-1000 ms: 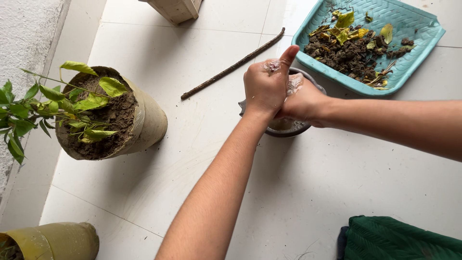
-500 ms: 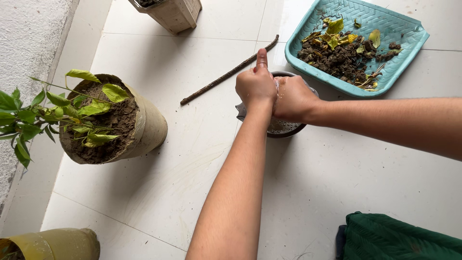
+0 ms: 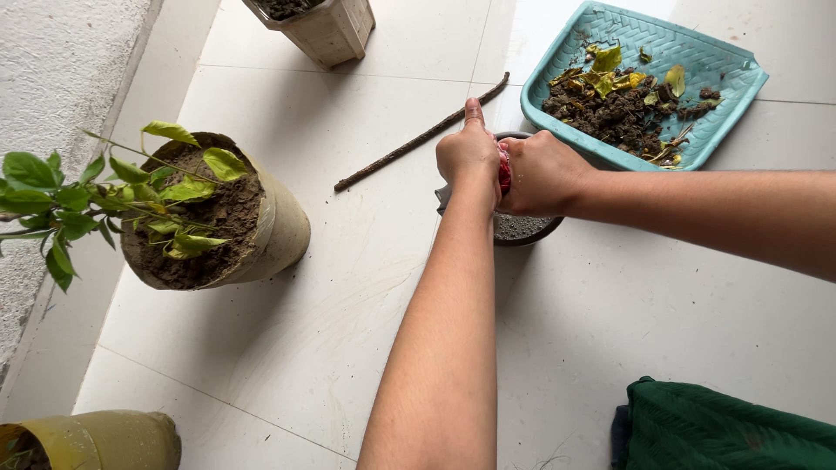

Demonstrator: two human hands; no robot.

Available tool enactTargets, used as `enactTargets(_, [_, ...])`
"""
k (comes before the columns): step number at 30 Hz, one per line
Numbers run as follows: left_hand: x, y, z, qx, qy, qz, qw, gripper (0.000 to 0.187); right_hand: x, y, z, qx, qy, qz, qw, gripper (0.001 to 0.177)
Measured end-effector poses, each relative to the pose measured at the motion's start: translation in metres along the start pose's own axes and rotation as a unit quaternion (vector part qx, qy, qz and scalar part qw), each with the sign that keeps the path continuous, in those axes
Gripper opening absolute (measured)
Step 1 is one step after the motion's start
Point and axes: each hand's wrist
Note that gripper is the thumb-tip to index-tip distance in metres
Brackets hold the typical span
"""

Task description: The person uses a wooden stick to loosen soil in a potted plant, clears debris into a tray, wipes the floor and the exterior of the pot with a red cloth, and then uses the stick to loosen soil in a snake plant.

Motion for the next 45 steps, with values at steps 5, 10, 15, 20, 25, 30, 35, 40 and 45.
enactTargets(5, [0.014, -0.013, 0.006, -0.025, -0.14, -0.054, 0.988, 0.052, 0.014, 0.012, 0.006, -0.064, -0.165, 0.055, 0.983, 0.063])
enactTargets(10, [0.069, 0.03, 0.012, -0.18, -0.26, 0.108, 0.942, 0.043, 0.036, 0.005, 0.007, -0.114, -0.189, 0.294, 0.93, 0.116])
enactTargets(15, [0.192, 0.098, 0.018, -0.399, -0.153, 0.378, 0.821, 0.042, 0.06, -0.025, 0.015, -0.2, -0.115, 0.289, 0.929, 0.104])
enactTargets(20, [0.298, 0.122, 0.008, -0.447, -0.084, 0.566, 0.687, 0.026, 0.06, -0.076, 0.023, -0.24, -0.041, 0.3, 0.922, 0.097])
enactTargets(25, [0.357, 0.084, 0.04, -0.605, -0.052, 0.467, 0.643, 0.015, 0.036, -0.139, 0.048, -0.244, -0.035, 0.399, 0.883, 0.097])
enactTargets(30, [0.419, 0.019, 0.069, -0.7, 0.005, 0.375, 0.607, 0.023, -0.016, -0.197, 0.06, -0.25, -0.035, 0.341, 0.905, 0.092])
enactTargets(35, [0.458, -0.011, 0.096, -0.598, 0.154, 0.269, 0.739, 0.024, -0.106, -0.241, 0.036, -0.248, 0.11, 0.353, 0.895, 0.095])
enactTargets(40, [0.439, -0.013, 0.145, -0.526, 0.236, 0.103, 0.811, 0.041, -0.194, -0.306, -0.009, -0.323, 0.266, 0.506, 0.754, 0.106])
enactTargets(45, [0.401, -0.003, 0.172, -0.504, 0.225, 0.015, 0.834, 0.055, -0.241, -0.368, -0.019, -0.343, 0.283, 0.626, 0.641, 0.101])
Point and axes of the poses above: each hand's wrist, its own z-axis towards the middle knuckle, its own x-axis out of the back of the hand, y = z × x, and after that the axes turned 9 degrees about y, right-handed
